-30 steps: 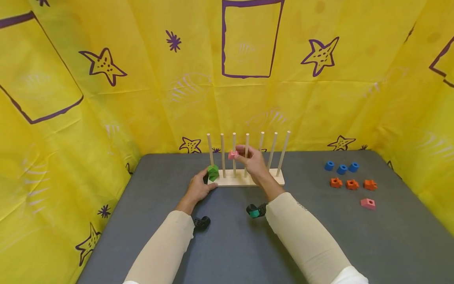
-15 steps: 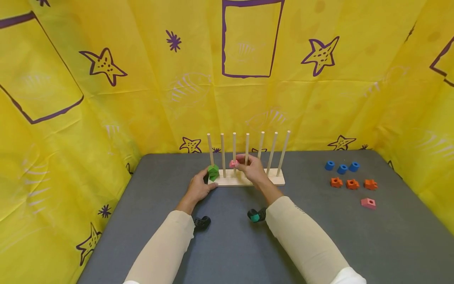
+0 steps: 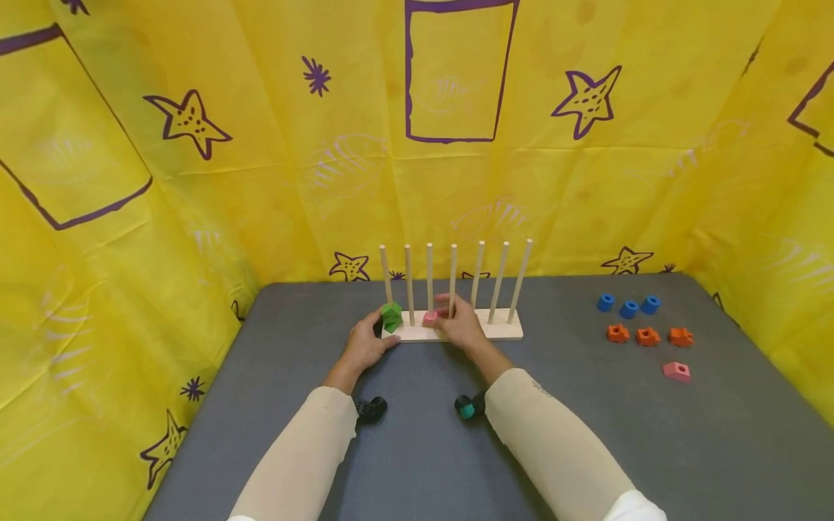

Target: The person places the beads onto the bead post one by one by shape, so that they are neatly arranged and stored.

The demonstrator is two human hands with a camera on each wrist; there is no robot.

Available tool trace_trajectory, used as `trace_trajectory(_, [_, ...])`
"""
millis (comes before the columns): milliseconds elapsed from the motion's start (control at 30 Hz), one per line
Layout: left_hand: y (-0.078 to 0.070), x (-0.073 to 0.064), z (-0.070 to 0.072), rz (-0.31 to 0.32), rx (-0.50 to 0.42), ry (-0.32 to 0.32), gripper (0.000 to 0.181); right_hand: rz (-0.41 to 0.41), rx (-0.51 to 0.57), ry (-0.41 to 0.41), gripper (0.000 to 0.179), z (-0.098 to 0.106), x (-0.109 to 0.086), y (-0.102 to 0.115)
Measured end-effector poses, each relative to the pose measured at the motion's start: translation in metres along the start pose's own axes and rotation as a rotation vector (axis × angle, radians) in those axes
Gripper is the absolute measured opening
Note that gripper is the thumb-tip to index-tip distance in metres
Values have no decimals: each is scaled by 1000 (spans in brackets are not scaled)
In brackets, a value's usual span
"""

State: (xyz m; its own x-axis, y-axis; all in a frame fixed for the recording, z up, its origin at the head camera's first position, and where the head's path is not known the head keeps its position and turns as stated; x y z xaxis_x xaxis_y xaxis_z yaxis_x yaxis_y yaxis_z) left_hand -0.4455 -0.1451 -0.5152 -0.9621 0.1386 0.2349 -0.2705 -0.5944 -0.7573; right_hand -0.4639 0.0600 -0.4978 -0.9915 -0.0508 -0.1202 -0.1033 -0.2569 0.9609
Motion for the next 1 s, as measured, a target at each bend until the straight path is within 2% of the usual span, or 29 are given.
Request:
trace_trajectory(233, [2, 0, 0, 22, 3, 5, 75, 27, -72, -17, 44, 6, -5, 0])
trace_trajectory(533, [2, -1, 0, 30, -6, 4, 75, 102, -182, 22, 54, 25, -35, 24])
trace_trajectory(833, [2, 0, -1, 37, -16, 9, 74, 238, -110, 52, 54, 55, -79, 63])
trace_trajectory(1000, [1, -1, 0, 39, -13, 9, 73, 308, -82, 38, 51, 74, -105, 81])
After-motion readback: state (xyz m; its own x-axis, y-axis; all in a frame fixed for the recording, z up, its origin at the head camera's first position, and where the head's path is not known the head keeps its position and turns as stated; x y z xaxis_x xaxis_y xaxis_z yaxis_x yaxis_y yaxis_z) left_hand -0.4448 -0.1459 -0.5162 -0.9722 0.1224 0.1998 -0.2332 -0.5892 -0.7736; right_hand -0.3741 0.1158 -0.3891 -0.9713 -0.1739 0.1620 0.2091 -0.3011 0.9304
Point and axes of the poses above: each hand's wrist, its own x-axis towards the middle knuckle, its own z-axis out of the back of the hand, y = z × x, the point moved 5 cm from there along x, towards the middle knuckle, and after that the axes turned 10 degrees about -z, right-handed, at the moved point
